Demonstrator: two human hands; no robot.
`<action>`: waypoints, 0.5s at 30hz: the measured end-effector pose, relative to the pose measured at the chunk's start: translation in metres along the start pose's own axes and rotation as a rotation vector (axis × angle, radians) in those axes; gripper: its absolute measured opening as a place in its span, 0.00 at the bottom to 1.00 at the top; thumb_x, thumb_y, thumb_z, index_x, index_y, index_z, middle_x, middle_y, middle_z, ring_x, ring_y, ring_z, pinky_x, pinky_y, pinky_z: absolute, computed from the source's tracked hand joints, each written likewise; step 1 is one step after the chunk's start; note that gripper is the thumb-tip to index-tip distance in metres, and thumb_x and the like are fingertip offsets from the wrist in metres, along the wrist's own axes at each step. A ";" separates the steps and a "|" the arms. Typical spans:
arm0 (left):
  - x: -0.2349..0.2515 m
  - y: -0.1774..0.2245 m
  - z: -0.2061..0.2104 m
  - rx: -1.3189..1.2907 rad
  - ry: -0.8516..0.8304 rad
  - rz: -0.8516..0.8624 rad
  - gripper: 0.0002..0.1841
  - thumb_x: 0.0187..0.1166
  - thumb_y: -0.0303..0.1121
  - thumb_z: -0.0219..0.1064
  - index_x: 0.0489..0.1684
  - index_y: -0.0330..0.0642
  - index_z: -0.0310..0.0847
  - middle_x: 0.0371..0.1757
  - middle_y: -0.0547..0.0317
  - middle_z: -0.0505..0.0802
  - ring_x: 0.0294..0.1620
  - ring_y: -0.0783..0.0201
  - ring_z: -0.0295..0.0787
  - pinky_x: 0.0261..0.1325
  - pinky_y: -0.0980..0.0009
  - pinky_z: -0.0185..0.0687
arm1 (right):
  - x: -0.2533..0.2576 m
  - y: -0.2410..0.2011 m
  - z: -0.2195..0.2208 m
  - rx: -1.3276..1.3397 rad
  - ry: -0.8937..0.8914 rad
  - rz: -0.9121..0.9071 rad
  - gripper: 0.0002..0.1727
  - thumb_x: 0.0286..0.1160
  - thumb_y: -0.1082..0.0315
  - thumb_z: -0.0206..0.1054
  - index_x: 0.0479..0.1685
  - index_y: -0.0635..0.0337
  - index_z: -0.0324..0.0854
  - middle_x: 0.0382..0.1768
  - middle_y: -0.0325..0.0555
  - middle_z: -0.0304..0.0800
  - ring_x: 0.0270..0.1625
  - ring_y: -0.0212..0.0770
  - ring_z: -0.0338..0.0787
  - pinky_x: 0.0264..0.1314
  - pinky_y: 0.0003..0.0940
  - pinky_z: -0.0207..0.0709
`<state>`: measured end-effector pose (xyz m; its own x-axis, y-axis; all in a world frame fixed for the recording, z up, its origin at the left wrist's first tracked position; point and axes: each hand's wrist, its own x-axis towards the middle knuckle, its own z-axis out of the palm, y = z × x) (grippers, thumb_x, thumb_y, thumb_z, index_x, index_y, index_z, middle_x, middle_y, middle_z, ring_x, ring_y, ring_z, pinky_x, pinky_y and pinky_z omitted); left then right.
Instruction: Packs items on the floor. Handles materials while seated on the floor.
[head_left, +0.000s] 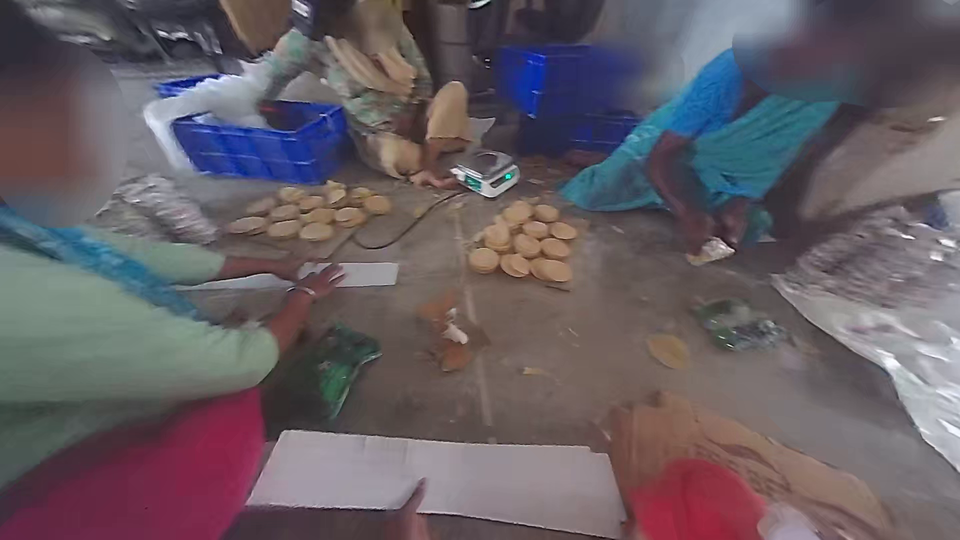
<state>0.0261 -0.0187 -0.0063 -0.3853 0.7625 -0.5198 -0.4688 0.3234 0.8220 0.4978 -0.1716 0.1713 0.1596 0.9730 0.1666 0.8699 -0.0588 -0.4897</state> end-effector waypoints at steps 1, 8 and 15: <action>-0.001 0.001 0.002 -0.023 0.018 -0.020 0.32 0.77 0.14 0.62 0.82 0.26 0.54 0.74 0.35 0.75 0.67 0.57 0.79 0.70 0.60 0.80 | 0.027 -0.013 0.019 0.105 0.067 -0.005 0.19 0.83 0.70 0.60 0.56 0.82 0.84 0.57 0.74 0.90 0.64 0.61 0.90 0.76 0.50 0.76; -0.003 0.013 0.011 -0.035 0.088 -0.077 0.33 0.76 0.14 0.66 0.82 0.22 0.56 0.75 0.29 0.76 0.68 0.52 0.82 0.70 0.59 0.80 | 0.139 -0.164 0.236 0.272 -0.577 -0.425 0.12 0.82 0.73 0.63 0.50 0.72 0.89 0.52 0.64 0.93 0.61 0.61 0.91 0.72 0.55 0.78; 0.002 0.008 0.009 -0.078 0.123 -0.069 0.33 0.73 0.12 0.68 0.80 0.21 0.59 0.74 0.32 0.78 0.68 0.52 0.83 0.71 0.59 0.80 | 0.166 -0.235 0.328 0.314 -0.977 -0.243 0.27 0.75 0.69 0.73 0.74 0.65 0.76 0.64 0.65 0.88 0.66 0.63 0.88 0.71 0.62 0.76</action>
<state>0.0288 -0.0099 0.0011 -0.4420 0.6641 -0.6030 -0.5562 0.3245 0.7651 0.1672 0.0769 0.0334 -0.5696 0.7160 -0.4035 0.6456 0.0860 -0.7588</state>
